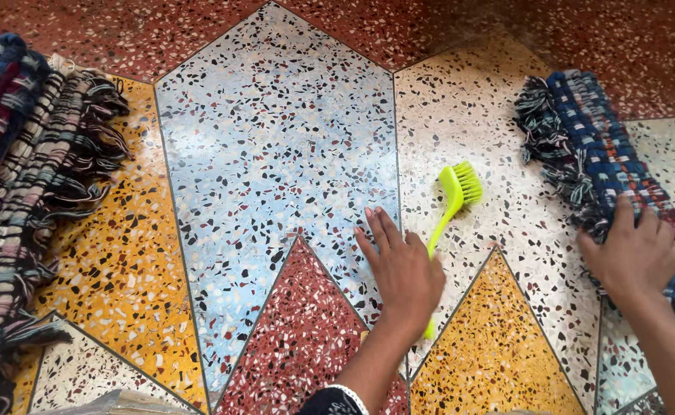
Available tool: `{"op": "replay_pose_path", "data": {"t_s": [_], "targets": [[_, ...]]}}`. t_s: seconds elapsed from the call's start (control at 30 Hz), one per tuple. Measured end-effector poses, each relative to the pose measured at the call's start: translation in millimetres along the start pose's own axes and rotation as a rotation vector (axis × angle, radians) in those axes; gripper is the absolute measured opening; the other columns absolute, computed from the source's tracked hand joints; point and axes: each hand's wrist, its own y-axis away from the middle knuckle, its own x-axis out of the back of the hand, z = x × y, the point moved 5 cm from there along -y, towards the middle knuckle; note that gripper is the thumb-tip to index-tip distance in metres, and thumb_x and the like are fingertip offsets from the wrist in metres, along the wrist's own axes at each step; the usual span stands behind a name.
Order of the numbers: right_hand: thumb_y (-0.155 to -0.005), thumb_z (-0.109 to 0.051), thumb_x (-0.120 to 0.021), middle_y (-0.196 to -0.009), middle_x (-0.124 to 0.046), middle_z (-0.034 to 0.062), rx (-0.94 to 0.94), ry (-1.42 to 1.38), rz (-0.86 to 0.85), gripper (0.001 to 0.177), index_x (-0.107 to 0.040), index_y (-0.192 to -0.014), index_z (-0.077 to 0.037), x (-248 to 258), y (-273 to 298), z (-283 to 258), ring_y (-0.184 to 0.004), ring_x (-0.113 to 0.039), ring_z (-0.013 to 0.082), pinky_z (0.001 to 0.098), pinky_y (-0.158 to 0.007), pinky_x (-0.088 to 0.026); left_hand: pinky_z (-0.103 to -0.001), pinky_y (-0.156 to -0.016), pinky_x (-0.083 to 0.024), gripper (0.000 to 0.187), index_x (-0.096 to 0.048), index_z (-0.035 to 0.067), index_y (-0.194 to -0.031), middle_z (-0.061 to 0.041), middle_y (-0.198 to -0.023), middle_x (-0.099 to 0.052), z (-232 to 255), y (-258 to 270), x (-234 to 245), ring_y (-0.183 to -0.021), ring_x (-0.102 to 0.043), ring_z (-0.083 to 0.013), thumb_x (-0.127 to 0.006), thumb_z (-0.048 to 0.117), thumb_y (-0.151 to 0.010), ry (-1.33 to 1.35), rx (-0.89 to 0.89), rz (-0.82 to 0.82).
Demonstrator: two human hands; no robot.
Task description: The person cleans a woven rug by brushing its surface with a yellow brush while sitting on a tiled floor.
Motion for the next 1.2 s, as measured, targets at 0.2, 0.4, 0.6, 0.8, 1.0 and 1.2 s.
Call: {"op": "replay_pose_path", "data": {"t_s": [0.2, 0.4, 0.6, 0.8, 1.0, 1.2], "targets": [[-0.093, -0.051, -0.063, -0.121, -0.072, 0.0146, -0.036, 0.021, -0.162, 0.066, -0.056, -0.153, -0.024, 35.2, -1.1, -17.5, -0.106, -0.069, 0.0363, 0.0555, -0.087, -0.053, -0.069, -0.117, 0.003, 0.032, -0.070, 0.003, -0.092, -0.029, -0.156, -0.034, -42.5, 3.4, 20.9, -0.153, -0.010, -0.0444, -0.068, 0.034, -0.086, 0.074, 0.007, -0.050], [-0.094, -0.055, -0.060, -0.098, -0.076, 0.0188, 0.030, 0.000, -0.313, 0.061, -0.054, -0.150, -0.031, 96.4, 22.1, -95.5, -0.090, -0.074, 0.0370, 0.0540, -0.082, -0.058, -0.063, -0.118, -0.001, 0.029, -0.065, 0.008, -0.080, -0.025, -0.148, -0.045, -96.7, 24.5, 61.3, -0.151, -0.017, -0.0405, -0.070, 0.036, -0.084, 0.205, 0.075, -0.023], [-0.093, -0.047, -0.061, -0.096, -0.075, 0.0204, 0.153, -0.227, -0.425, 0.052, -0.059, -0.141, -0.026, 162.4, 75.6, -213.1, -0.087, -0.074, 0.0391, 0.0504, -0.083, -0.059, -0.055, -0.098, -0.041, 0.032, -0.058, 0.007, -0.084, -0.021, -0.097, -0.071, -145.6, 50.9, 117.2, -0.120, -0.055, -0.0432, -0.072, 0.036, -0.085, 0.400, 0.295, 0.034], [-0.087, -0.036, -0.077, -0.097, -0.075, 0.0210, 0.420, -0.872, -0.323, 0.048, -0.065, -0.123, -0.006, 202.7, 123.8, -308.7, -0.089, -0.074, 0.0332, 0.0432, -0.079, -0.058, -0.034, -0.061, -0.052, 0.025, -0.057, 0.008, -0.095, -0.011, -0.086, -0.069, -185.3, 64.6, 135.5, -0.072, -0.066, -0.0202, -0.066, 0.031, -0.090, 0.934, 0.484, 0.093], [-0.081, 0.004, -0.072, -0.097, -0.074, 0.0038, -0.186, -1.733, -1.122, 0.070, -0.048, -0.142, -0.019, 229.7, 186.0, -385.3, -0.079, -0.069, 0.0113, 0.0315, -0.071, -0.058, -0.026, -0.058, -0.049, 0.038, -0.065, 0.004, -0.094, -0.003, -0.078, -0.066, -207.6, 65.4, 140.4, -0.066, -0.057, -0.0081, -0.076, 0.040, -0.085, 0.985, 0.452, 0.142], [-0.085, 0.008, -0.063, -0.101, -0.078, 0.0113, -0.165, -1.834, -1.129, 0.061, -0.050, -0.143, -0.006, 245.6, 200.2, -391.3, -0.081, -0.073, 0.0169, 0.0327, -0.070, -0.061, -0.026, -0.052, -0.045, 0.039, -0.065, 0.001, -0.080, 0.000, -0.067, -0.065, -222.2, 56.0, 159.3, -0.058, -0.054, -0.0071, -0.088, 0.031, -0.073, 0.859, 0.462, 0.189]]}}
